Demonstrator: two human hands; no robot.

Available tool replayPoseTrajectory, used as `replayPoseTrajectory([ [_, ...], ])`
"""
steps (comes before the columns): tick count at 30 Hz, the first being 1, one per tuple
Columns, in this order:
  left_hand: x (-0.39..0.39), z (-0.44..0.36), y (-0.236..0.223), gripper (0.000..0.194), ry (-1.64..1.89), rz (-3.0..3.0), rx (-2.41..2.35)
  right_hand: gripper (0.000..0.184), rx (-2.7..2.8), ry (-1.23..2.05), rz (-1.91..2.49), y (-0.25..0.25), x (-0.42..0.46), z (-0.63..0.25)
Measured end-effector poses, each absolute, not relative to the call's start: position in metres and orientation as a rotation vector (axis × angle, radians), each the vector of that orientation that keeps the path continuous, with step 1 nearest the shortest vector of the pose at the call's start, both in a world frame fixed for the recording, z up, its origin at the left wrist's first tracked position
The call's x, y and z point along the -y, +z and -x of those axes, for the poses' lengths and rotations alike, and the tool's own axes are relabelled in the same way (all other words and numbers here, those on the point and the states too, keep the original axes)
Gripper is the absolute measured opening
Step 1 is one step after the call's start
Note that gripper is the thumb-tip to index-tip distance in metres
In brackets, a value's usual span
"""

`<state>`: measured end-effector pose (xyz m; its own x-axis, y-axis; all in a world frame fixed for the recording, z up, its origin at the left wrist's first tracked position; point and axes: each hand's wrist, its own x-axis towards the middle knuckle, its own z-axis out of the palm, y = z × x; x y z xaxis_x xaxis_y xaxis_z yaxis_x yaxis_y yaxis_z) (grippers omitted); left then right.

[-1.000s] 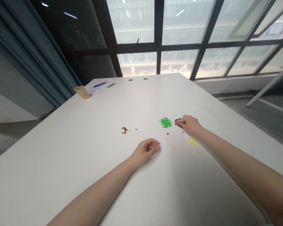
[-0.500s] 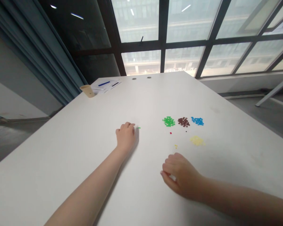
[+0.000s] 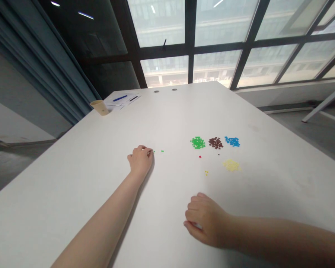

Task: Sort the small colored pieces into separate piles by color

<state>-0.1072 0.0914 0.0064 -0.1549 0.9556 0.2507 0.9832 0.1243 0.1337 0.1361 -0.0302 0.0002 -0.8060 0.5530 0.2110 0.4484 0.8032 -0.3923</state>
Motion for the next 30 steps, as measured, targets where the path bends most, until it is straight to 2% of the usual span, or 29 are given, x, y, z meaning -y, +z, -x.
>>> replayPoseTrajectory([
  [8, -0.091, 0.105, 0.007, 0.025, -0.411, 1.992, 2.210, 0.021, 2.682, 0.475, 0.744, -0.001, 0.028, -0.137],
  [13, -0.089, 0.102, 0.012, 0.019, -0.606, 2.031, 2.062, 0.020, 2.691, 0.477, 0.724, -0.002, 0.029, -0.137],
  [19, -0.075, 0.068, 0.017, 0.016, -1.165, 2.423, 1.812, 0.019, 2.708, 0.471, 0.688, 0.000, 0.029, -0.138],
  [25, -0.048, 0.029, 0.009, 0.012, -1.852, 2.896, 2.066, 0.017, 2.735, 0.468, 0.677, 0.000, 0.027, -0.137],
  [30, -0.038, 0.025, 0.012, 0.006, -2.312, 3.082, 1.805, 0.018, 2.739, 0.481, 0.656, -0.001, 0.027, -0.138],
])
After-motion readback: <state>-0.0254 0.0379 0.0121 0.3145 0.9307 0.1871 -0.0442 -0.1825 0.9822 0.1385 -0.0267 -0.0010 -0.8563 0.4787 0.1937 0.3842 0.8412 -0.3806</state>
